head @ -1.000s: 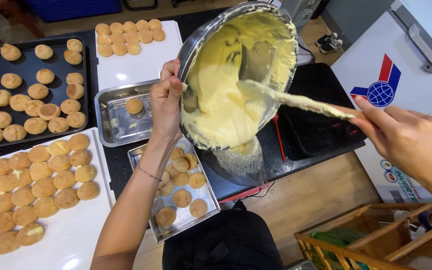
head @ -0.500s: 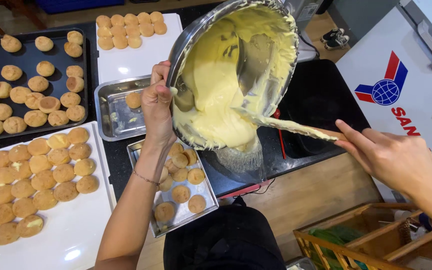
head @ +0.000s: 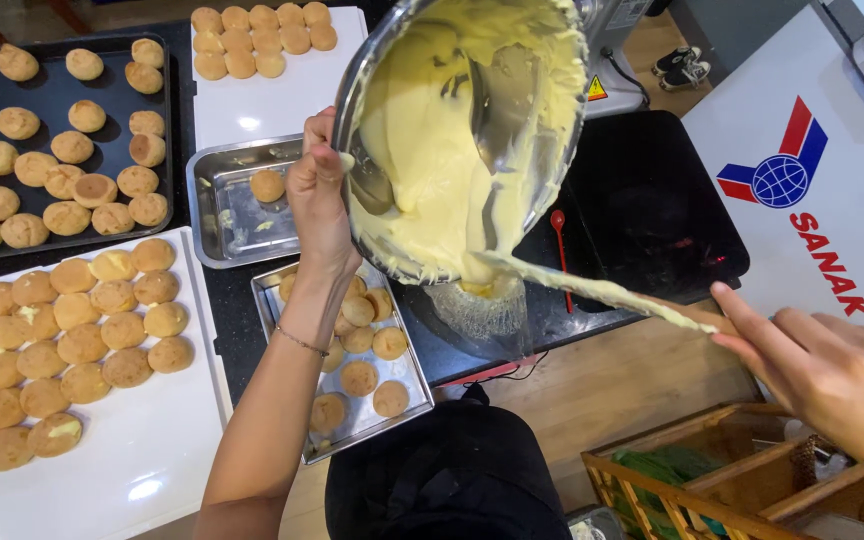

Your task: Filling baked cream puffs with custard using a piping bag and arranging them on a tray.

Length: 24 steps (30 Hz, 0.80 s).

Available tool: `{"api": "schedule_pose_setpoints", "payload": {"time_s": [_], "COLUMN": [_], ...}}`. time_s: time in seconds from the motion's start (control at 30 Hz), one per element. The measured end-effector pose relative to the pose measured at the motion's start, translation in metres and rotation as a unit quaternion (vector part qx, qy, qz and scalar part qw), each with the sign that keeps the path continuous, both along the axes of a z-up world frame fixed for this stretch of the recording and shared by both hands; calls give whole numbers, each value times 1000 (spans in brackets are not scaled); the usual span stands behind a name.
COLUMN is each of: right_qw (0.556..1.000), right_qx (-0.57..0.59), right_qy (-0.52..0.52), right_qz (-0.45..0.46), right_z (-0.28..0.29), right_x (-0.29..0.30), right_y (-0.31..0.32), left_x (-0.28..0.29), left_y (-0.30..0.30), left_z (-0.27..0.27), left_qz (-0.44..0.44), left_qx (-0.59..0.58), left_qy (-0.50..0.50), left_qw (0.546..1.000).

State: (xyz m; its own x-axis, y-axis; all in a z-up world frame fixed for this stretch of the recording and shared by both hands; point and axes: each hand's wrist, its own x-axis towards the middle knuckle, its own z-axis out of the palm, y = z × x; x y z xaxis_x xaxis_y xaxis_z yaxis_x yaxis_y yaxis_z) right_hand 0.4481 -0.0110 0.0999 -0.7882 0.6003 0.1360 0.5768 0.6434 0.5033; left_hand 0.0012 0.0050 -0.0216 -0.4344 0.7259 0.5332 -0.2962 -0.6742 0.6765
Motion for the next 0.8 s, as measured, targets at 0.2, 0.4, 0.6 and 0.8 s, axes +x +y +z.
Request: {"api": "schedule_pose_setpoints", "payload": {"time_s": [0.2,0.4,0.6,0.8], "right_qw": [1000,999,998,995], "right_qx": [-9,5,-18,-60], "right_qy": [-16,43,56,68], "right_qz": [-15,12,-29,-35], "right_z": [-11,-13,-5,-13], "right_x": [4,-12,-8,-10], "right_y": [-7,-3,11,21], "left_x": [-11,-21,-29,-69], "left_y": [13,30,13,-35], "left_z": [3,0,18,59], "left_qz": [-14,-18,-89,-147], "left_qx": [-52,-105,-150,-195], "left_qy": [-87,-189,-199,-133], "left_qw": [995,976,964,961]}}
